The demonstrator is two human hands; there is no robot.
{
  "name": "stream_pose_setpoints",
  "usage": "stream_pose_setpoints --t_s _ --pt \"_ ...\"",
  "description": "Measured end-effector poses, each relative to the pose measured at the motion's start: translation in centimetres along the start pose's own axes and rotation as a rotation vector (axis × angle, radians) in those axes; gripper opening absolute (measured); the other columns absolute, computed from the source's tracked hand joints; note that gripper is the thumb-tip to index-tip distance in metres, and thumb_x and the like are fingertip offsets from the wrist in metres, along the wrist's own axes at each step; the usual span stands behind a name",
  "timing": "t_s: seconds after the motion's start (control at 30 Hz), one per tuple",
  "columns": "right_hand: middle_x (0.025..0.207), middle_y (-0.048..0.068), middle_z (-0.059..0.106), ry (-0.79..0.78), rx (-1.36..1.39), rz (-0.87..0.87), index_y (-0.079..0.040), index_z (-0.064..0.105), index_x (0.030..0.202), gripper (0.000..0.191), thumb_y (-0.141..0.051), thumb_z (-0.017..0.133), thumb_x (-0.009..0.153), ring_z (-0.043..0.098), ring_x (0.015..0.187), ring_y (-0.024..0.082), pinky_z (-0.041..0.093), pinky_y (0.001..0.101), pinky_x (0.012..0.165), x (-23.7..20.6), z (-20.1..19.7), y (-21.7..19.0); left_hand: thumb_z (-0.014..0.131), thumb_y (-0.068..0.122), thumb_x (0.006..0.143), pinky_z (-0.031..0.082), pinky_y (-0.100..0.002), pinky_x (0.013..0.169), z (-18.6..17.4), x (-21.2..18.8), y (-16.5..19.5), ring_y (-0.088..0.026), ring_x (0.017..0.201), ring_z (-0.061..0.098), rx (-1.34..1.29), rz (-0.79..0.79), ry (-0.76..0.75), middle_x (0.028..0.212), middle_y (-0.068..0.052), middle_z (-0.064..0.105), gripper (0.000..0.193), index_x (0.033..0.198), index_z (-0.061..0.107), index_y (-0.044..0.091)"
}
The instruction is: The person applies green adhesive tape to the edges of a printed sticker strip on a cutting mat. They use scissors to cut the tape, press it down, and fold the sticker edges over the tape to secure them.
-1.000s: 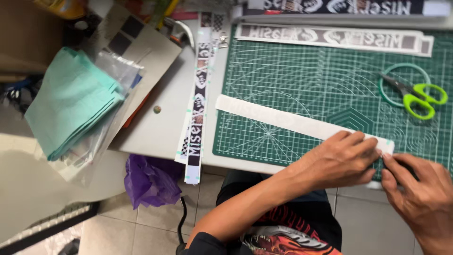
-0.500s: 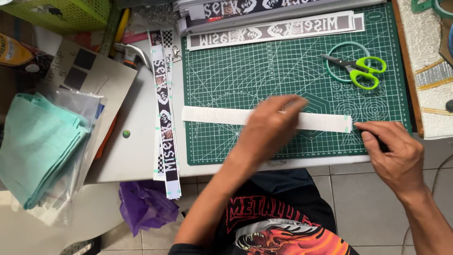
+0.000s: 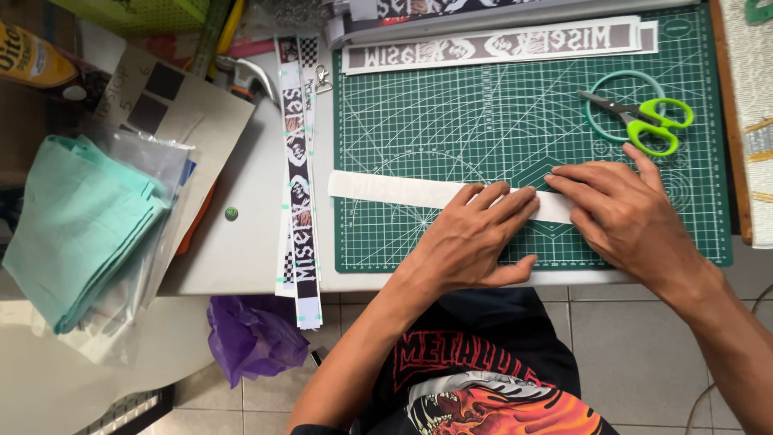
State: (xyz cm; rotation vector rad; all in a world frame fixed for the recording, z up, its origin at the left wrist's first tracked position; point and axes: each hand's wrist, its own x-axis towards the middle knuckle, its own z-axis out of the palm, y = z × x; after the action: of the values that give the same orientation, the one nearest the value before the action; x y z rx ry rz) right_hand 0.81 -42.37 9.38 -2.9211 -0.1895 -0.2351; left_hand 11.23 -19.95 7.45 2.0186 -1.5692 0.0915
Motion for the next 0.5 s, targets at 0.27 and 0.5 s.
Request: stream_pose_setpoints --t_s 0.27,0.5 --pt "0.124 0.002 0.070 -0.027 -0.041 -0.023 -0.014 0.073 0.122 0.035 -0.016 0.074 0.087 0.065 0.117 0.022 0.036 0.0543 0.123 0.72 0.43 -0.63 0.066 0.048 0.087 0.049 -0.045 0.104 0.24 -0.40 -0.57 -0.027 0.117 0.060 0.001 0.009 0.045 0.132 -0.011 0.064 0.063 0.122 0.069 -0.004" --pt "0.120 0.005 0.073 0.005 0.139 0.003 -0.013 0.074 0.119 0.030 -0.013 0.071 0.090 0.068 0.116 0.021 0.040 0.0525 0.121 0.83 1.03 -0.50 0.066 0.050 0.087 0.048 -0.046 0.105 -0.03 -0.91 -0.69 -0.026 0.114 0.061 -0.004 -0.003 0.042 0.133 -0.011 0.064 0.065 0.124 0.069 -0.004"
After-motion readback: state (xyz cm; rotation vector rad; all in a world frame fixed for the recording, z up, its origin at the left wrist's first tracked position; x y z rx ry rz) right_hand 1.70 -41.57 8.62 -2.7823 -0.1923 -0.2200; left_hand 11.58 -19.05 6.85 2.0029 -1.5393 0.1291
